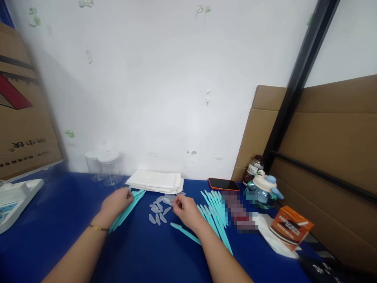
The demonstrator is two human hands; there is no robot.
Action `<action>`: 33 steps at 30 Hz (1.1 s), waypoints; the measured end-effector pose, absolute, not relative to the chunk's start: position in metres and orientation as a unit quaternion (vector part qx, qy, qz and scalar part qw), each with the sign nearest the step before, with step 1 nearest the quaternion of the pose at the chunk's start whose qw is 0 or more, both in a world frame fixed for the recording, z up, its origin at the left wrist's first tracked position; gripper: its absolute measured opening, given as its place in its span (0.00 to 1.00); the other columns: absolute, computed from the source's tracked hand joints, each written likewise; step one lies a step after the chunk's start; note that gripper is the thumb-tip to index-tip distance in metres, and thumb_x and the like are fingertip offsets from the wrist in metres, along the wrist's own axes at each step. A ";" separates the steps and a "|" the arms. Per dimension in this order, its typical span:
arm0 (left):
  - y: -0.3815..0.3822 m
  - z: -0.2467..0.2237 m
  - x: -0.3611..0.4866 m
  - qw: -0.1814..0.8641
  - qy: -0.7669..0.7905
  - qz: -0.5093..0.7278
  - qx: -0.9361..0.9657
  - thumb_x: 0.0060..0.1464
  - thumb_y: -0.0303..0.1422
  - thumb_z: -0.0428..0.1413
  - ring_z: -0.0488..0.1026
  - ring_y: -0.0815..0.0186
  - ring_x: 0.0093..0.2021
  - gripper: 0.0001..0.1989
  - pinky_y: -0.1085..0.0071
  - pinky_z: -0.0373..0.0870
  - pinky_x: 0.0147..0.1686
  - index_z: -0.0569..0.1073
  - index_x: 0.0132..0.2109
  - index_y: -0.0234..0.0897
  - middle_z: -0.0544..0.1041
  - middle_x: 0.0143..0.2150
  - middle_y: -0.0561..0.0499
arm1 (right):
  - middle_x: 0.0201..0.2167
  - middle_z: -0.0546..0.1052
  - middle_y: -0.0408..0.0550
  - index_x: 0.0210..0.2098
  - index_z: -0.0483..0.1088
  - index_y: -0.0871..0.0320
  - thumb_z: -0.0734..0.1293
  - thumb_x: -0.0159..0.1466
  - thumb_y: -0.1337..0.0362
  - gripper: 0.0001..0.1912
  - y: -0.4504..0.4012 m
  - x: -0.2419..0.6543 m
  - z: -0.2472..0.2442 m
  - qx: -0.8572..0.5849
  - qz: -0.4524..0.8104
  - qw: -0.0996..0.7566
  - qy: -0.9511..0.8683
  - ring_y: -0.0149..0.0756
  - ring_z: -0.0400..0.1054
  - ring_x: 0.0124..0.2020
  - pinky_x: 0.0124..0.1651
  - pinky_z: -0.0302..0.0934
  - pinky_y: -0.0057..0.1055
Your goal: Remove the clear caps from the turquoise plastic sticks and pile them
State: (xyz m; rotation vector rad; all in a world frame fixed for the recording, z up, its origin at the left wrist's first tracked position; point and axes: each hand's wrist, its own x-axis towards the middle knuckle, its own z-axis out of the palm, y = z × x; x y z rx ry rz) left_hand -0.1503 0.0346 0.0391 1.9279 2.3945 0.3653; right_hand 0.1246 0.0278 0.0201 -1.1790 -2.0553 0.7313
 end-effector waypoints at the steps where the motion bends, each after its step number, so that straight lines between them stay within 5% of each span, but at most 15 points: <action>1: 0.035 0.040 -0.150 0.010 0.767 0.124 0.630 0.50 0.34 0.47 0.71 0.62 0.35 0.09 0.72 0.59 0.28 0.70 0.31 0.37 0.75 0.37 0.45 | 0.23 0.70 0.43 0.32 0.66 0.58 0.59 0.60 0.63 0.07 0.029 0.126 0.020 -0.442 0.320 0.345 -0.764 0.29 0.63 0.23 0.27 0.53 0.25; 5: 0.034 0.047 -0.143 0.018 0.727 0.185 0.660 0.53 0.34 0.45 0.71 0.63 0.35 0.10 0.72 0.59 0.30 0.68 0.32 0.37 0.75 0.34 0.46 | 0.20 0.68 0.41 0.32 0.68 0.60 0.62 0.58 0.60 0.09 0.031 0.132 0.023 -0.412 0.442 0.412 -0.682 0.27 0.61 0.20 0.24 0.53 0.24; 12: 0.023 0.041 -0.093 0.305 0.538 0.322 0.717 0.56 0.39 0.41 0.67 0.70 0.23 0.11 0.75 0.61 0.26 0.63 0.39 0.37 0.72 0.26 0.55 | 0.20 0.70 0.42 0.32 0.70 0.62 0.69 0.52 0.59 0.13 0.033 0.135 0.029 -0.348 0.580 0.487 -0.553 0.25 0.61 0.19 0.24 0.54 0.24; 16: 0.017 0.036 -0.077 0.320 0.520 0.313 0.727 0.56 0.45 0.40 0.67 0.67 0.29 0.21 0.74 0.61 0.30 0.71 0.39 0.36 0.72 0.28 0.52 | 0.25 0.74 0.48 0.33 0.70 0.63 0.71 0.50 0.57 0.17 0.034 0.136 0.029 -0.344 0.606 0.498 -0.515 0.31 0.68 0.24 0.27 0.57 0.26; 20: 0.015 0.036 -0.075 0.318 0.507 0.311 0.738 0.56 0.47 0.40 0.68 0.65 0.36 0.24 0.73 0.62 0.37 0.75 0.39 0.37 0.74 0.35 0.49 | 0.20 0.72 0.44 0.29 0.69 0.61 0.70 0.52 0.57 0.14 0.035 0.137 0.026 -0.349 0.588 0.518 -0.514 0.27 0.64 0.19 0.23 0.54 0.24; 24: 0.014 0.036 -0.073 0.334 0.497 0.282 0.749 0.55 0.46 0.42 0.64 0.69 0.27 0.22 0.75 0.60 0.28 0.74 0.37 0.35 0.70 0.27 0.51 | 0.17 0.70 0.40 0.30 0.69 0.61 0.70 0.52 0.59 0.12 0.036 0.138 0.025 -0.338 0.593 0.527 -0.507 0.24 0.61 0.16 0.21 0.52 0.23; 27: 0.013 0.036 -0.071 0.341 0.495 0.272 0.751 0.56 0.45 0.42 0.61 0.71 0.24 0.22 0.76 0.59 0.26 0.73 0.38 0.35 0.66 0.24 0.54 | 0.23 0.74 0.46 0.33 0.71 0.62 0.71 0.51 0.58 0.15 0.035 0.137 0.027 -0.342 0.613 0.511 -0.495 0.30 0.68 0.22 0.25 0.58 0.25; 33: 0.013 0.036 -0.073 0.307 0.494 0.272 0.767 0.56 0.45 0.42 0.64 0.70 0.28 0.21 0.74 0.60 0.31 0.74 0.37 0.37 0.70 0.30 0.52 | 0.21 0.74 0.47 0.30 0.69 0.63 0.70 0.51 0.53 0.17 0.035 0.134 0.027 -0.364 0.588 0.503 -0.518 0.29 0.68 0.19 0.21 0.57 0.24</action>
